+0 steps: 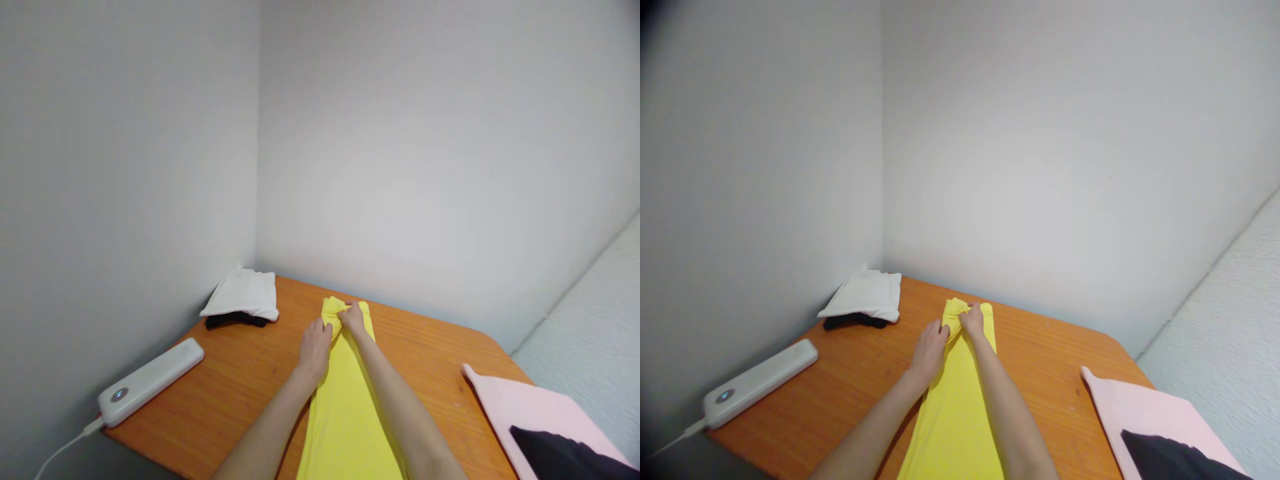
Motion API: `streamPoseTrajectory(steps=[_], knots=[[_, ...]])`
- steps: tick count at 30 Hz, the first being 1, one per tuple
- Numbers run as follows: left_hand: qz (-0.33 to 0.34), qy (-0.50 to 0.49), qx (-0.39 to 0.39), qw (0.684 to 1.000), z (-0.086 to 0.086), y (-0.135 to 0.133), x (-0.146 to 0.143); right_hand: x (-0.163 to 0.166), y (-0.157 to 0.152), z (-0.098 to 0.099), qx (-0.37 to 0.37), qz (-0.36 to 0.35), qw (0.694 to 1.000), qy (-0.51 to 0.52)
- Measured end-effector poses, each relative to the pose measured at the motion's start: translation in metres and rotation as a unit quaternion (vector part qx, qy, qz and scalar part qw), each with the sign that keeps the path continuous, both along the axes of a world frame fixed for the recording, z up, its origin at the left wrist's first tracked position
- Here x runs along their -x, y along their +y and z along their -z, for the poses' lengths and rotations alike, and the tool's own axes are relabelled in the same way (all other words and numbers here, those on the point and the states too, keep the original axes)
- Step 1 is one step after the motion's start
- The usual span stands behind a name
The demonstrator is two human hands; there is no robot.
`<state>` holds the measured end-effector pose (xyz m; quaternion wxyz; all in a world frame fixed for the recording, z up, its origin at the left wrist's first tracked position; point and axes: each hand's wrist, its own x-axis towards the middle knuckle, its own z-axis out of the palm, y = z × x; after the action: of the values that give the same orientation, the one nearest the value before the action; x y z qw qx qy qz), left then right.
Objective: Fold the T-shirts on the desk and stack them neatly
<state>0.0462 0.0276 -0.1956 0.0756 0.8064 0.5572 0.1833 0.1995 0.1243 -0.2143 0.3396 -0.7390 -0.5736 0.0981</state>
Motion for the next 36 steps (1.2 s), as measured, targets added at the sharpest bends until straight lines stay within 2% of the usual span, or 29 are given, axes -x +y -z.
streamPoseTrajectory(steps=[2, 5, 12, 16, 22, 29, 36], knots=[[0.026, 0.016, -0.004, 1.0, 0.0, -0.002, 0.0, -0.003, -0.003, 0.003, 0.021, 0.008, 1.0, -0.02], [0.049, 0.037, -0.006, 0.998, 0.002, -0.003, -0.001, 0.001, -0.006, 0.0, 0.016, -0.001, 0.998, -0.067], [0.06, 0.063, -0.012, 0.996, 0.007, -0.004, -0.006, 0.027, 0.004, -0.017, 0.018, -0.052, 0.987, -0.148], [0.05, 0.063, -0.008, 0.997, 0.007, -0.005, -0.007, 0.031, 0.018, -0.015, 0.044, -0.053, 0.986, -0.152], [0.041, 0.071, 0.01, 0.997, 0.001, -0.01, -0.004, 0.024, 0.036, -0.002, 0.064, -0.016, 0.991, -0.119], [0.051, 0.093, 0.022, 0.994, 0.001, -0.009, 0.001, 0.023, 0.04, 0.006, 0.045, -0.034, 0.988, -0.144], [0.065, 0.101, 0.008, 0.993, 0.008, -0.006, 0.002, 0.028, 0.022, -0.014, -0.017, -0.104, 0.965, -0.241]])
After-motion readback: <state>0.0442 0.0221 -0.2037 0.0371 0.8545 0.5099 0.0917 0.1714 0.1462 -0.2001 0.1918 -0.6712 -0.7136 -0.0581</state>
